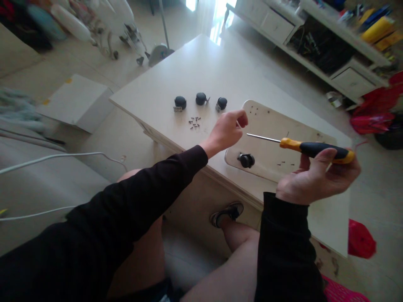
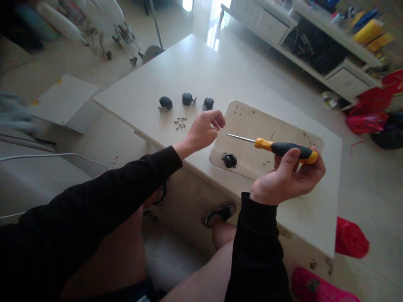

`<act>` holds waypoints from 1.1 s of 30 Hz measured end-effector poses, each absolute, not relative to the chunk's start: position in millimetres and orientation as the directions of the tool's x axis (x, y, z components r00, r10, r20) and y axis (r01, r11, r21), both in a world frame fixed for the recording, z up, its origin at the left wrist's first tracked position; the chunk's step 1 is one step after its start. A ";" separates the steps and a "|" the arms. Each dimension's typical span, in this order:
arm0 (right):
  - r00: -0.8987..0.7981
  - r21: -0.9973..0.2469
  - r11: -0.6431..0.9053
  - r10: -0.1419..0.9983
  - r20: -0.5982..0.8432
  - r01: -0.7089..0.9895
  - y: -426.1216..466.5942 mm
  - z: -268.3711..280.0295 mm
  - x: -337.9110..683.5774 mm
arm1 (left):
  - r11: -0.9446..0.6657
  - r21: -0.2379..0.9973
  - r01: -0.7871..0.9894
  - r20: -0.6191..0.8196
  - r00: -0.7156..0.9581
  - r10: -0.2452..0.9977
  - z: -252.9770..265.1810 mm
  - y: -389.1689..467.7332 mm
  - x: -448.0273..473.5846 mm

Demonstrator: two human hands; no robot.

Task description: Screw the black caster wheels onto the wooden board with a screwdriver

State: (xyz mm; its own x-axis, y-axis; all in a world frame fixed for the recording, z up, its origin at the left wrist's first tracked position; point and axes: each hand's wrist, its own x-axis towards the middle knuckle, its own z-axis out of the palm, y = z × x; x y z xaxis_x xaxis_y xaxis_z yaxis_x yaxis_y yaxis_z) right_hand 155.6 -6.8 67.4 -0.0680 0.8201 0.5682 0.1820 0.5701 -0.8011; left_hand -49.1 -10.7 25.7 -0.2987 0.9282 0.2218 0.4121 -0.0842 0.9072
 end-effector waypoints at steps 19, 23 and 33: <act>0.008 -0.885 0.441 0.895 0.445 -0.148 -1.8 22.1 35.9 | 0.252 0.438 0.863 -0.570 0.050 0.820 32.9 -49.4 -29.0; -0.041 -0.914 0.374 0.922 0.385 -0.154 -0.7 9.7 10.4 | 0.286 0.459 0.841 -0.601 0.057 0.798 38.0 -47.4 -37.7; -0.006 -0.965 0.231 0.972 0.233 -0.128 -1.2 -8.0 -5.7 | 0.397 0.417 0.817 -0.660 -0.028 0.751 29.8 -42.8 -51.2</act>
